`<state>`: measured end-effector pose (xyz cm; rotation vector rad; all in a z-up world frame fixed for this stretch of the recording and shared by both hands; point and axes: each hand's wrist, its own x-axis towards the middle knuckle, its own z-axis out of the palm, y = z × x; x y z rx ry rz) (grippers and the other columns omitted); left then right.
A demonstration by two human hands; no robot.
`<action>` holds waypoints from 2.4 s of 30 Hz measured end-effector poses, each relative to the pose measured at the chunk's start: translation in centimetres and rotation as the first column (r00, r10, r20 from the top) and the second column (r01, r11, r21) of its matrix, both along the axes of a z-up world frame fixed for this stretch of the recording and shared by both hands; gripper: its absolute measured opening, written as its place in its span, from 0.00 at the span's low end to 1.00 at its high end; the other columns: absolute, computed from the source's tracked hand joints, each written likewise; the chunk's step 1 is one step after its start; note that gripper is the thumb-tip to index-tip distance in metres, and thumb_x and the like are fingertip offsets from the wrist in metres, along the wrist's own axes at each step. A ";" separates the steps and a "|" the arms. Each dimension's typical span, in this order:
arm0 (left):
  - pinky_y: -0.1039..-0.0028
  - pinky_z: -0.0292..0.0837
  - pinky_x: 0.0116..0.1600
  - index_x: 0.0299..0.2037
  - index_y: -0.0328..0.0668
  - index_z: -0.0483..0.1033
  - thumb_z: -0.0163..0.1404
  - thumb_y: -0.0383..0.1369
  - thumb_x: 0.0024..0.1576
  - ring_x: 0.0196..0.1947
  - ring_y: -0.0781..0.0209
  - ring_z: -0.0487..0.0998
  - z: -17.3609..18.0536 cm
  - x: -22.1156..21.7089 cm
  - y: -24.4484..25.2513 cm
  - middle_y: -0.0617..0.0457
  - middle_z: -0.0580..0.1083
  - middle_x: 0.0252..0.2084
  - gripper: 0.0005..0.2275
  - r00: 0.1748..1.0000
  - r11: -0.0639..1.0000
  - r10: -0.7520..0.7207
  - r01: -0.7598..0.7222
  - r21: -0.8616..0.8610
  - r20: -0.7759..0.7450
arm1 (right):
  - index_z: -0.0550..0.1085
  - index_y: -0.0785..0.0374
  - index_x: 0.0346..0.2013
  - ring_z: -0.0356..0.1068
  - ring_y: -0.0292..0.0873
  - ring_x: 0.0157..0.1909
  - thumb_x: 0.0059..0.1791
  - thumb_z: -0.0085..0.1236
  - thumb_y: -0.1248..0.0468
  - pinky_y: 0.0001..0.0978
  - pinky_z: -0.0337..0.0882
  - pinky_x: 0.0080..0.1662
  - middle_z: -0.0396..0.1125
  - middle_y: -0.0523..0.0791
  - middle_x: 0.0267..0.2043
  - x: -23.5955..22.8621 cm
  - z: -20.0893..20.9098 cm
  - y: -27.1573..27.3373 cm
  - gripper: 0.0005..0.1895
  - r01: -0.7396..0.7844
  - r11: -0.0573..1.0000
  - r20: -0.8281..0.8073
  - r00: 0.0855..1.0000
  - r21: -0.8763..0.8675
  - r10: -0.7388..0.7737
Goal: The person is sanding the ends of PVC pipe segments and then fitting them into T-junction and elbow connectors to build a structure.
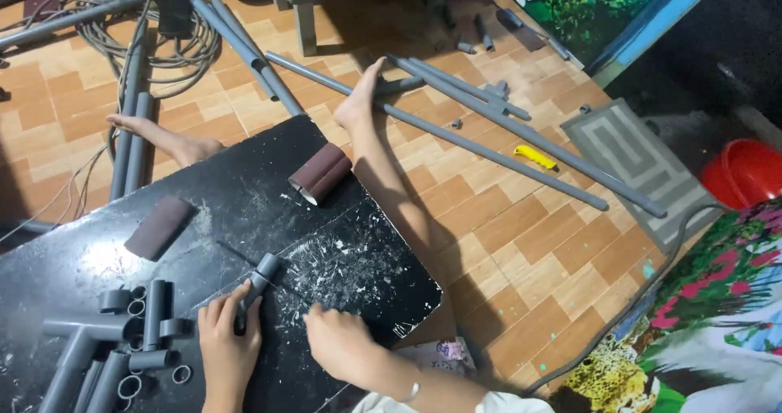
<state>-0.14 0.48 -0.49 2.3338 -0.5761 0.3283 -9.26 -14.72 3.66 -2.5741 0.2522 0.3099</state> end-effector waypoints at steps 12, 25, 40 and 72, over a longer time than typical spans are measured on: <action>0.69 0.63 0.51 0.52 0.44 0.76 0.58 0.28 0.51 0.37 0.58 0.70 -0.4 -0.1 -0.1 0.51 0.70 0.40 0.18 0.999 0.996 0.028 -0.030 0.089 0.020 | 0.66 0.73 0.37 0.72 0.57 0.22 0.57 0.35 0.63 0.44 0.73 0.26 0.69 0.58 0.24 3.5 -0.1 0.2 0.15 -0.030 0.998 0.009 1.000 0.046 0.030; 0.68 0.71 0.39 0.38 0.38 0.72 0.59 0.36 0.48 0.32 0.52 0.74 3.9 3.3 -0.8 0.49 0.71 0.34 0.13 0.981 0.981 -0.177 0.182 0.065 -0.079 | 0.66 0.65 0.33 0.71 0.52 0.20 0.54 0.46 0.62 0.40 0.72 0.25 0.69 0.50 0.23 1.8 -1.8 -1.5 0.10 -0.039 0.998 0.242 0.969 -0.041 0.048; 0.66 0.62 0.37 0.30 0.39 0.69 0.45 0.32 0.59 0.25 0.52 0.69 0.7 2.8 -2.1 0.49 0.68 0.26 0.07 0.972 0.975 -0.072 0.021 0.222 0.222 | 0.63 0.64 0.41 0.72 0.58 0.20 0.55 0.38 0.57 0.50 0.71 0.25 0.70 0.53 0.20 1.1 0.5 -2.1 0.12 0.019 0.993 0.064 0.998 -0.117 -0.012; 0.68 0.62 0.36 0.31 0.37 0.67 0.44 0.30 0.57 0.27 0.53 0.66 -0.9 3.9 -3.7 0.47 0.67 0.28 0.05 0.938 0.945 0.201 -0.262 0.196 0.282 | 0.60 0.65 0.37 0.71 0.55 0.16 0.56 0.38 0.61 0.45 0.71 0.21 0.68 0.52 0.16 1.0 -1.7 2.0 0.10 0.044 0.994 0.082 0.996 -0.102 -0.035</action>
